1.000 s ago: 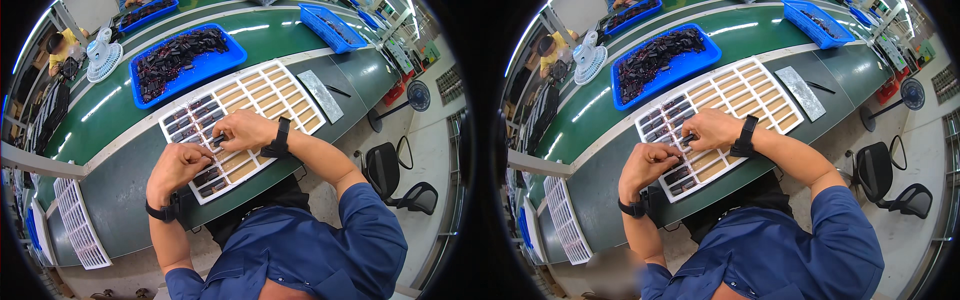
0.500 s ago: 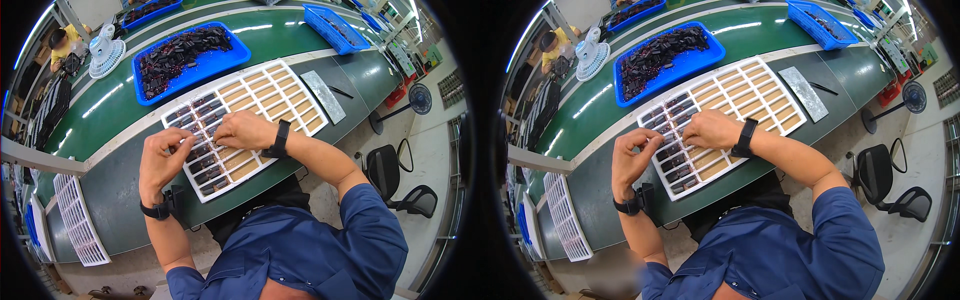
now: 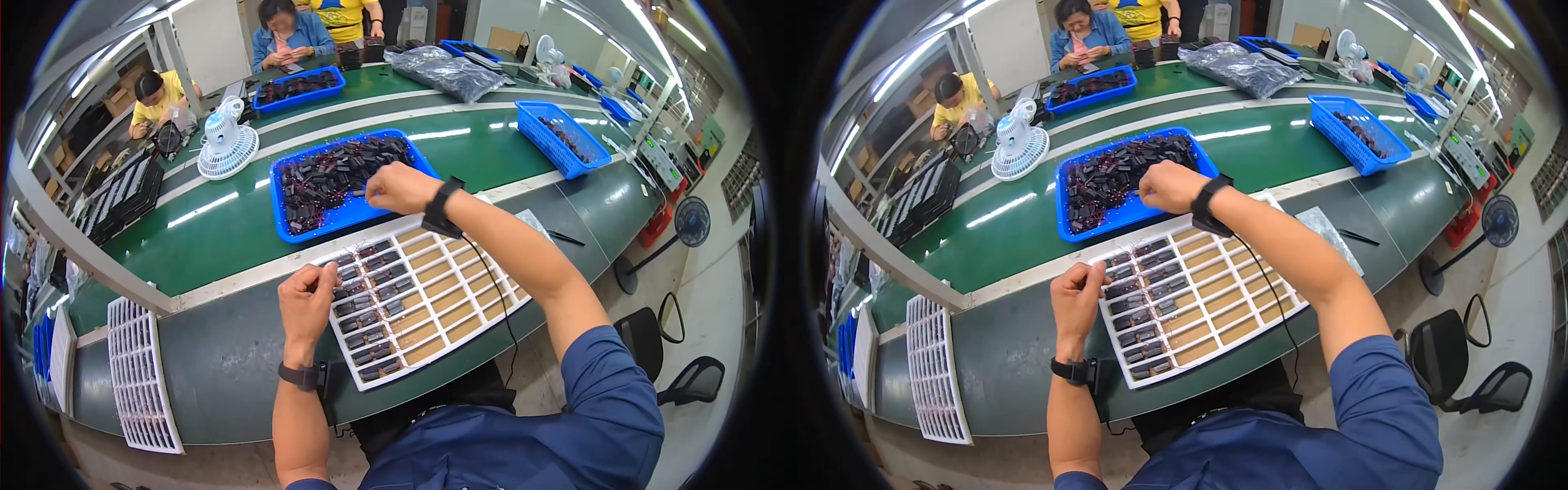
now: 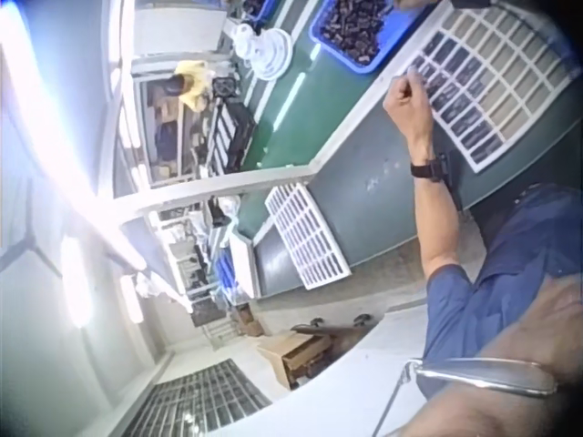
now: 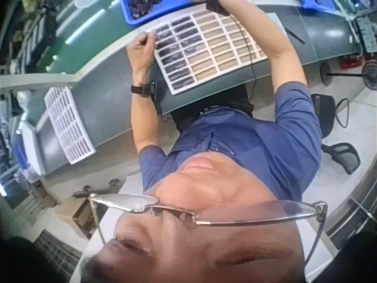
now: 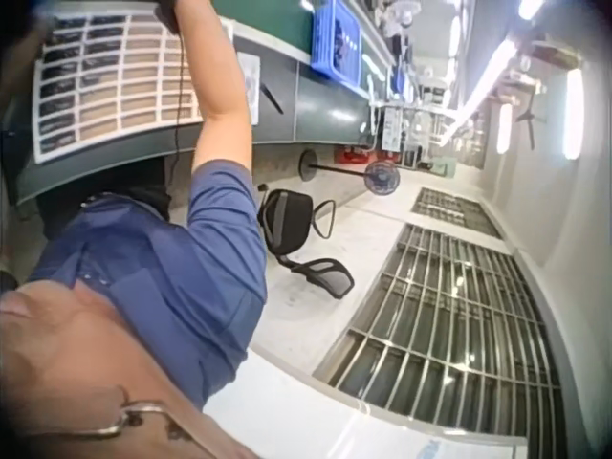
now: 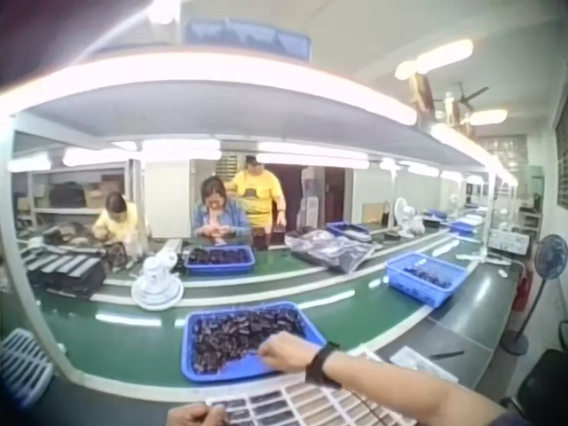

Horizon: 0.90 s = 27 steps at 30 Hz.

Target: Assembling small black components into a white grid tray at a factory workstation.

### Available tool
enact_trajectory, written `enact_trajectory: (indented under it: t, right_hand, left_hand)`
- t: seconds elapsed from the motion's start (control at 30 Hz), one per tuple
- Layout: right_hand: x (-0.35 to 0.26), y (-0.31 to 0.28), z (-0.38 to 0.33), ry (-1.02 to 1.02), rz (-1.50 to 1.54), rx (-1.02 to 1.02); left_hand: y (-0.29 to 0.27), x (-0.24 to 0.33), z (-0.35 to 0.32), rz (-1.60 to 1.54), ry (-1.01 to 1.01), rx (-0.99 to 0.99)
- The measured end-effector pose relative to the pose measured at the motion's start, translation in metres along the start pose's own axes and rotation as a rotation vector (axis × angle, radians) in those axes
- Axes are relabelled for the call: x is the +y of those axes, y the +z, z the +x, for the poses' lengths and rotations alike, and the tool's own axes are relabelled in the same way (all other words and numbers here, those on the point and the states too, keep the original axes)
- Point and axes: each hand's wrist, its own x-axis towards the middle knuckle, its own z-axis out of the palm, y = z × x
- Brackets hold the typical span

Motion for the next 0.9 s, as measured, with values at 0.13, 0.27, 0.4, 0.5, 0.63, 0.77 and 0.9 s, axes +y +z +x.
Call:
enact_trajectory:
  t: [0.13, 0.27, 0.4, 0.5, 0.63, 0.77, 0.9]
  right_hand:
    - [0.049, 0.028, 0.041, 0.101, -0.118, 0.015]
    - [0.017, 0.039, 0.064, 0.117, 0.096, 0.19]
    - [-0.002, 0.054, 0.09, 0.11, 0.074, 0.215]
    - [-0.003, 0.066, 0.101, 0.095, 0.007, 0.178]
    - [-0.002, 0.083, 0.113, 0.164, -0.134, 0.081]
    - [0.009, 0.092, 0.113, 0.167, -0.102, 0.077]
    - [0.015, 0.089, 0.102, 0.15, -0.022, 0.16]
  left_hand:
    - [0.005, 0.004, 0.003, 0.037, 0.019, -0.01]
    - [-0.001, 0.01, 0.004, 0.097, 0.034, 0.007]
    - [0.002, 0.012, 0.001, 0.103, 0.056, 0.008]
    - [0.003, 0.012, 0.001, 0.106, 0.074, 0.006]
    - [0.002, 0.009, 0.001, 0.114, 0.09, -0.007]
    - [0.002, 0.009, 0.0, 0.117, 0.096, -0.004]
    - [0.002, 0.01, 0.001, 0.118, 0.095, 0.002]
